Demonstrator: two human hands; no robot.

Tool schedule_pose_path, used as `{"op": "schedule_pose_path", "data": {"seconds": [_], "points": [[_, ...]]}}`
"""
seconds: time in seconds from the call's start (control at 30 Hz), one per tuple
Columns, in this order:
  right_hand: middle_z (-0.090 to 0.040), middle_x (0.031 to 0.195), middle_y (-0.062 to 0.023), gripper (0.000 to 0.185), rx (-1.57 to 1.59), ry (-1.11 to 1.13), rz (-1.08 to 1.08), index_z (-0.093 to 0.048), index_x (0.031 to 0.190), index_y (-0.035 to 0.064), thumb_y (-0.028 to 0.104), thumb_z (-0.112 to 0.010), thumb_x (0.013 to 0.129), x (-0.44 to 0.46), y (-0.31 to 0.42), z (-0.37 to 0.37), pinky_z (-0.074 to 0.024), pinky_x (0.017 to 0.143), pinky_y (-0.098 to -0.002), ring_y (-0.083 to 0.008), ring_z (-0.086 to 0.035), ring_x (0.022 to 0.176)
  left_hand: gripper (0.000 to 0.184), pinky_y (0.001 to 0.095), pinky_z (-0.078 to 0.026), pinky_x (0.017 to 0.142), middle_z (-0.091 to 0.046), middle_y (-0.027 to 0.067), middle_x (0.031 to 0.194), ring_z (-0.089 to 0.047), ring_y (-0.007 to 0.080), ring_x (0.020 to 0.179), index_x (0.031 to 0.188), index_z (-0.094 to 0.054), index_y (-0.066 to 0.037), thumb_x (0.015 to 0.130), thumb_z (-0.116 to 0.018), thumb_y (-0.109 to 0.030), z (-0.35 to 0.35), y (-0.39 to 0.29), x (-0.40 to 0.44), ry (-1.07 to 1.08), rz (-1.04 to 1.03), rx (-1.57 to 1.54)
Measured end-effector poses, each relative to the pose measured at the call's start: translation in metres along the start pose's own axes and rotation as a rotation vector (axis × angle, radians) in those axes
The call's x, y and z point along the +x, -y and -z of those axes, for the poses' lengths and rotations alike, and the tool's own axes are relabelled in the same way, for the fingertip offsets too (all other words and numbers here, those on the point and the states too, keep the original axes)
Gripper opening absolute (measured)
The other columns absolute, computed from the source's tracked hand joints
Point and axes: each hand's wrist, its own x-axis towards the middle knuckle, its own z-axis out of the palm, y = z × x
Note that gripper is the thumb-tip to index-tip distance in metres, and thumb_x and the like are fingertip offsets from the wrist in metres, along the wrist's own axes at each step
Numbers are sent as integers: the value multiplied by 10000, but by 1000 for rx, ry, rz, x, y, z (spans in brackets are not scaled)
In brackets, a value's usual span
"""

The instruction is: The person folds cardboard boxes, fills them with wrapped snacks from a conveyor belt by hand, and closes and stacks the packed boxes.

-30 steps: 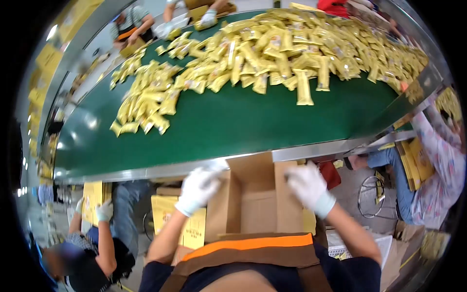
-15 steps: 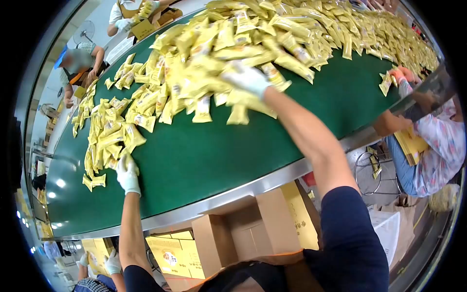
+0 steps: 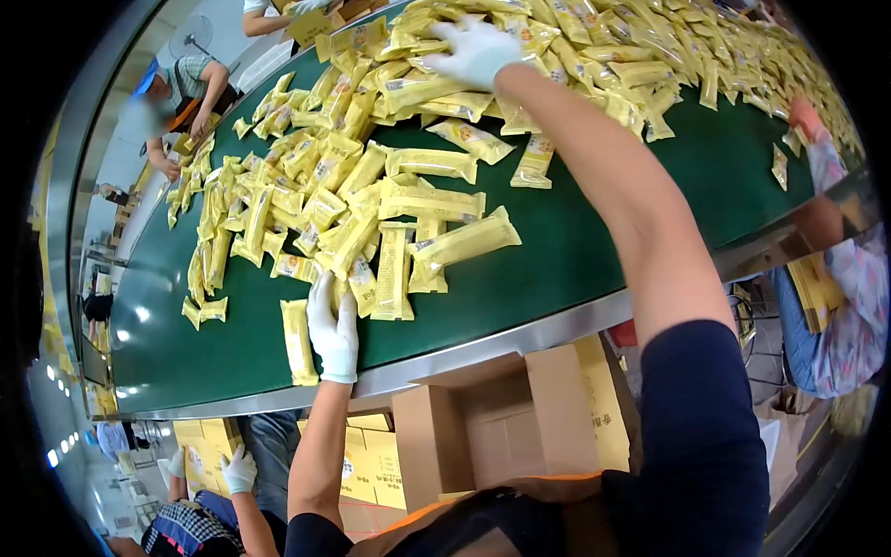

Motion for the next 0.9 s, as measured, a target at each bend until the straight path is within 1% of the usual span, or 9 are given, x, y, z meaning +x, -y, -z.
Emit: {"op": "schedule_pose_path", "data": {"seconds": [0.13,0.27,0.4,0.47,0.63,0.73,0.77,0.83,0.9], "points": [[-380,1522,-122,748,-125,515,-36,-509,1417,296,748,-448,825,-3,7,-16,-402,1066,-497,-319,-474,1327,491,438,-382,1049,-607,225,1227,-537,405,1163,1294,-573,-14,912,-626,-319,-2,-1,1,-5,2,-18],[-361,1542,-90,742,-342,680,295,-531,1391,257,729,-475,821,-63,26,14,-397,1082,-434,-306,-501,1298,513,450,-379,1051,-606,211,1233,-523,415,1188,1333,-556,-43,913,-617,-332,-5,4,2,26,-34,20],[-441,1464,-69,606,-207,676,389,-604,1307,202,572,-586,827,-107,5,51,-411,1036,-459,-355,-491,1272,504,437,-394,1040,-602,190,1235,-531,407,1175,1359,-549,-90,910,-604,-313,4,7,-1,130,-14,39],[-438,1467,-69,562,-421,892,412,-614,1299,198,492,-611,820,-129,0,72,-403,1038,-475,-383,-472,1271,500,431,-402,1033,-597,185,1239,-538,402,1163,1369,-545,-112,909,-595,-303,15,4,1,226,41,50],[-494,1417,-85,444,-323,568,299,-612,1256,186,293,-653,827,-161,-7,121,-515,884,-444,-356,-615,1051,389,417,-472,920,-612,157,1156,-586,328,1033,1189,-662,-109,815,-633,-7,45,-43,-2,-31,-325,274],[-677,1073,-139,385,182,230,386,-627,1180,124,251,-653,817,-191,25,85,-530,810,-440,-347,-660,905,370,424,-499,894,-631,158,1167,-603,352,1018,1211,-639,-103,841,-634,-83,17,-73,9,124,-350,103],[-678,992,-130,341,137,484,287,-664,1082,120,295,-672,790,-196,46,68,-523,783,-441,-332,-644,926,411,430,-502,891,-625,162,1200,-598,369,1022,1256,-601,-88,853,-636,-157,3,-76,16,174,-376,215],[-639,878,-64,266,-139,199,409,-654,893,126,346,-701,751,-220,73,33,-466,810,-386,-285,-586,947,578,424,-514,848,-623,157,1181,-592,363,998,1366,-506,-95,826,-667,-222,-18,-78,27,268,-346,434],[-641,893,-70,303,-53,424,339,-633,920,123,360,-708,746,-235,83,49,-459,833,-382,-284,-594,950,689,420,-525,812,-624,148,1126,-587,356,987,1429,-436,-114,800,-689,-239,-19,-91,32,355,-277,565]]}}
